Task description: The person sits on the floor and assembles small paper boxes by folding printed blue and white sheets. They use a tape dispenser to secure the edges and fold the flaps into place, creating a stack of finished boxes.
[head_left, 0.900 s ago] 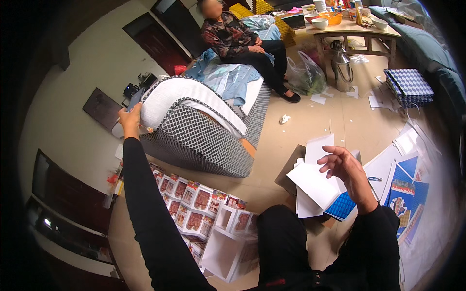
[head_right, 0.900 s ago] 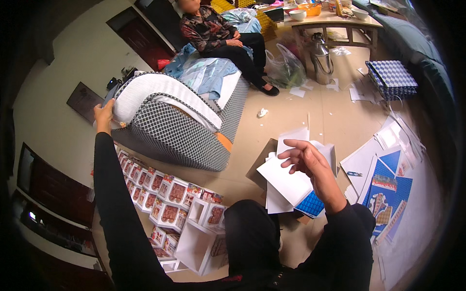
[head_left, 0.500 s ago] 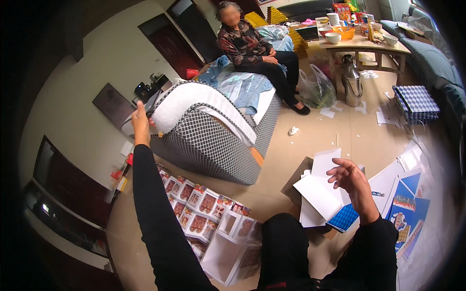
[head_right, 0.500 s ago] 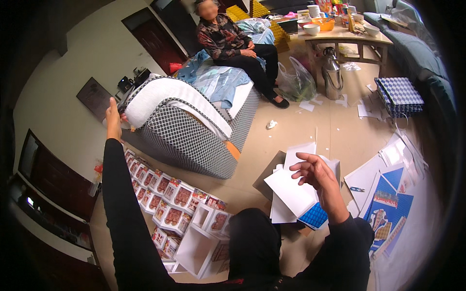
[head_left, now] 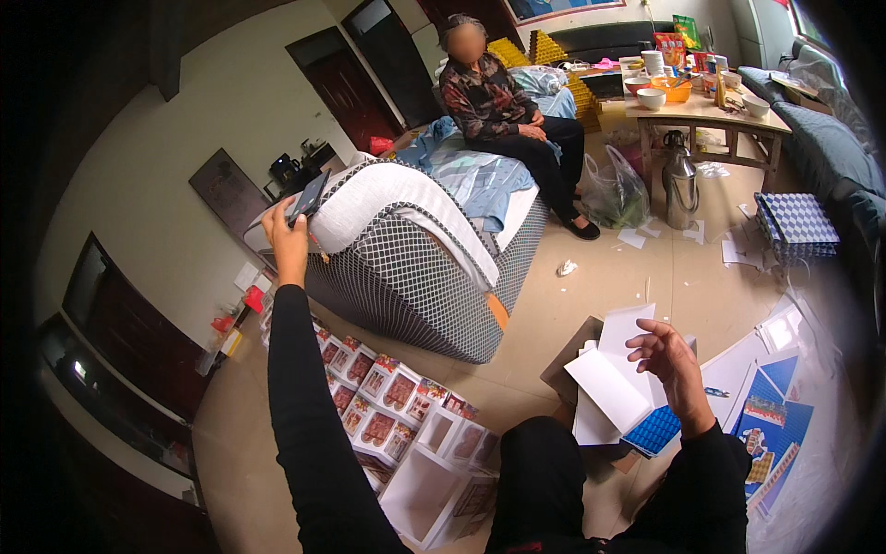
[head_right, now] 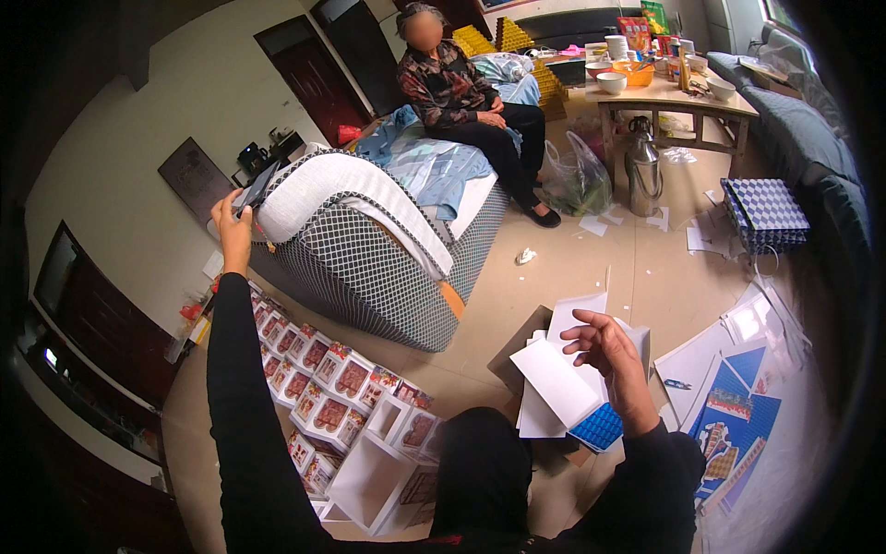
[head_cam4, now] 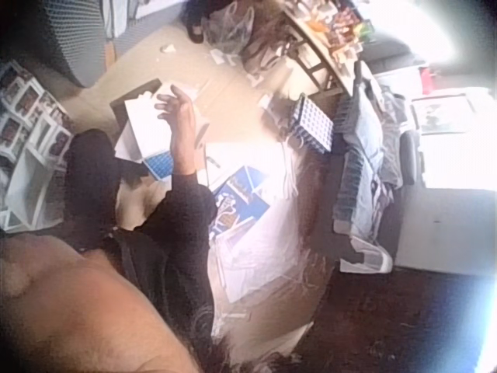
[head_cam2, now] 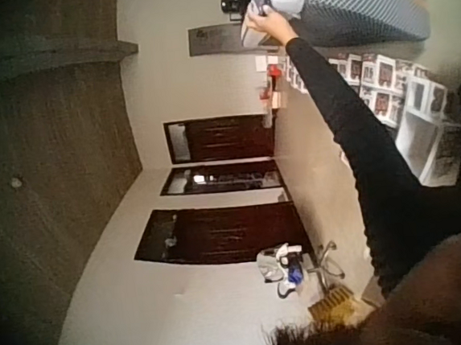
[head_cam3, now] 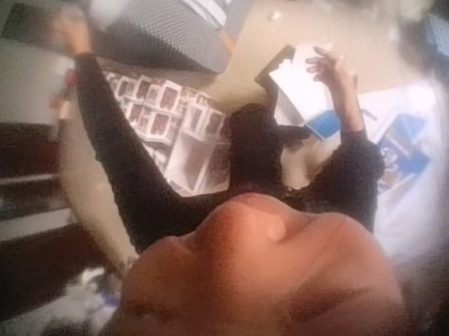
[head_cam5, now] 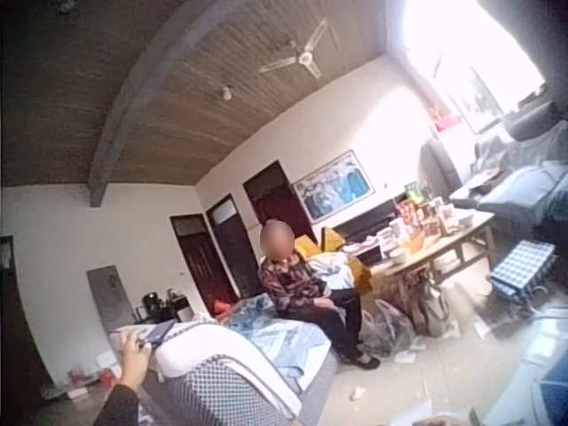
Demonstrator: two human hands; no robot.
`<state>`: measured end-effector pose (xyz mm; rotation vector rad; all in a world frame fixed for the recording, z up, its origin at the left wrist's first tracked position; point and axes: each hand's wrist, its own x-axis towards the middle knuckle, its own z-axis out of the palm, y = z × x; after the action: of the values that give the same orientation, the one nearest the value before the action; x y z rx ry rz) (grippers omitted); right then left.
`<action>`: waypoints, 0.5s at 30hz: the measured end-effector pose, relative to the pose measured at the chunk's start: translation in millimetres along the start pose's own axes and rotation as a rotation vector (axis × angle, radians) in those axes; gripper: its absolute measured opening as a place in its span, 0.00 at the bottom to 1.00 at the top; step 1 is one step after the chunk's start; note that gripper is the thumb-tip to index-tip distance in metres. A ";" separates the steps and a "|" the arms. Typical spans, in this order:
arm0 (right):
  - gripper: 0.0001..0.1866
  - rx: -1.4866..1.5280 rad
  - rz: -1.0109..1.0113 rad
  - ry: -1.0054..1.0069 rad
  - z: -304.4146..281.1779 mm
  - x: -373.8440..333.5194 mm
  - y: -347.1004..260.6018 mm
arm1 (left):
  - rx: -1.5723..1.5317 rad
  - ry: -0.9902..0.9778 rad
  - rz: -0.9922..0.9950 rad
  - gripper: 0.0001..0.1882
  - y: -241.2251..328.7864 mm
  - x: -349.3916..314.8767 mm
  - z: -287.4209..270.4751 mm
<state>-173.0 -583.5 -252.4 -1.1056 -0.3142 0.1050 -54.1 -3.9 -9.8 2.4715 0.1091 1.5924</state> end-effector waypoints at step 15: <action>0.33 -0.011 0.009 0.009 0.9 -1.5 -0.1 | 0.020 -0.029 0.040 0.14 2.4 -1.6 -3.1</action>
<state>-174.7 -583.1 -252.2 -1.1177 -0.3027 0.1064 -57.6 -6.2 -9.6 2.5264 0.0714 1.5781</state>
